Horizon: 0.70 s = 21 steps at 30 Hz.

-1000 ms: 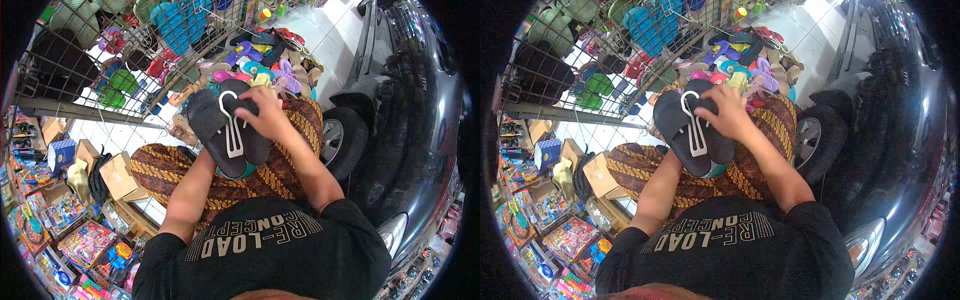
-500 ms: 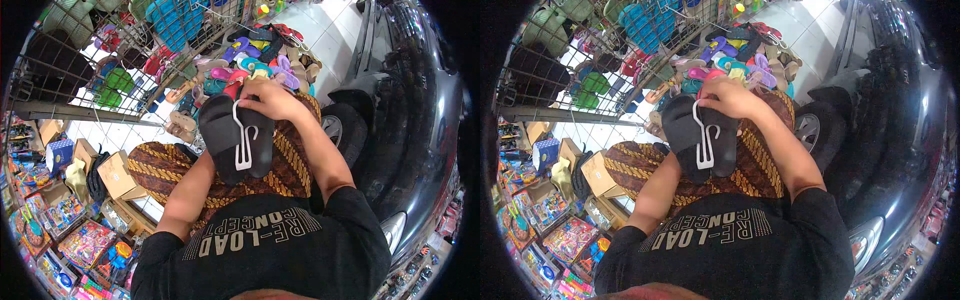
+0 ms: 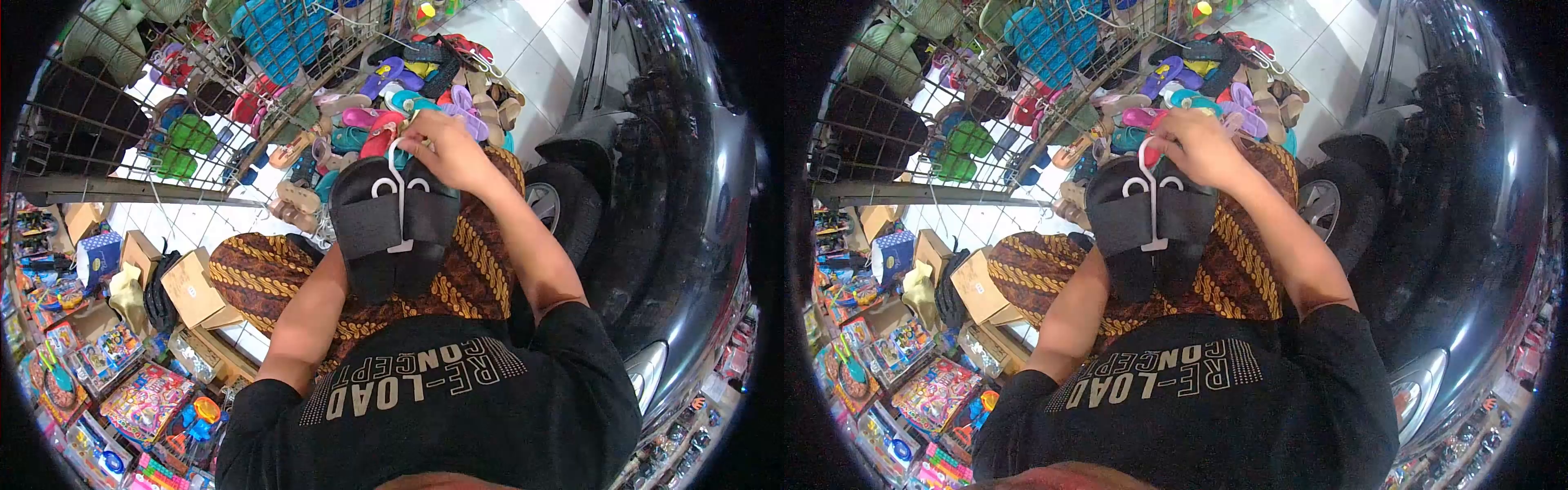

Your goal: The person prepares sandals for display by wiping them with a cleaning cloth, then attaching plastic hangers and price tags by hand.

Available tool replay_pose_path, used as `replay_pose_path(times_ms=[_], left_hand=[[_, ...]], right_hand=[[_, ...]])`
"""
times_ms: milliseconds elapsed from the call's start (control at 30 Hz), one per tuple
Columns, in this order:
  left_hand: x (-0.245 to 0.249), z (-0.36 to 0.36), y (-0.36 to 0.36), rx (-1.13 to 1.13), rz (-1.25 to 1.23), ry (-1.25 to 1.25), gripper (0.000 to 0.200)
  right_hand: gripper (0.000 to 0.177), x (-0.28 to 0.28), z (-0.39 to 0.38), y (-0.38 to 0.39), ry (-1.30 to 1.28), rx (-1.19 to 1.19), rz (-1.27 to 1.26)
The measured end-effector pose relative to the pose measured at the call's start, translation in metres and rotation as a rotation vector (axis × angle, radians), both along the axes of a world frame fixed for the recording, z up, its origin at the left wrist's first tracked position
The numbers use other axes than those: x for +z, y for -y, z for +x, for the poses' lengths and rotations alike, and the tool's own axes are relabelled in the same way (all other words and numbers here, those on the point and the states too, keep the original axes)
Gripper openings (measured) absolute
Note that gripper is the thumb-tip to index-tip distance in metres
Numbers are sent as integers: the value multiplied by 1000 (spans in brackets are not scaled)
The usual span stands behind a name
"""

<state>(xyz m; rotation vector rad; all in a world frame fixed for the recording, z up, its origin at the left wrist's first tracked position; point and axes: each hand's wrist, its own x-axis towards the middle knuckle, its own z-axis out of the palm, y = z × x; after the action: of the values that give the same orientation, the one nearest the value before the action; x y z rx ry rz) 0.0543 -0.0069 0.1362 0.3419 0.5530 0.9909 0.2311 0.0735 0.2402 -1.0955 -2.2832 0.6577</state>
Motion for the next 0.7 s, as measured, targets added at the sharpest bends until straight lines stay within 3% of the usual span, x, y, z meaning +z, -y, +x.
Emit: replay_pose_path(times_ms=[200,300,333,400,467,567,600,700], left_hand=[[15,-7,-3,-203,53,-175,62],[28,-17,-9,-429,90,-367,63],[26,-20,-11,-410,93,-389,63],[9,-31,-16,-295,97,-407,63],[-42,-41,-20,-60,116,-348,59],[-95,-61,-36,126,-82,-292,62],[-59,-63,-22,244,-82,-262,65],[20,-66,-5,453,90,-529,62]], right_hand=[[15,54,0,14,-119,188,-51],[13,98,-1,22,-66,307,-29],[14,106,-1,25,-58,335,-69],[14,119,-3,30,29,398,15],[17,130,-2,31,86,438,103],[16,141,-4,26,30,279,162],[16,142,-4,21,72,290,146],[15,152,-8,15,125,220,290]])
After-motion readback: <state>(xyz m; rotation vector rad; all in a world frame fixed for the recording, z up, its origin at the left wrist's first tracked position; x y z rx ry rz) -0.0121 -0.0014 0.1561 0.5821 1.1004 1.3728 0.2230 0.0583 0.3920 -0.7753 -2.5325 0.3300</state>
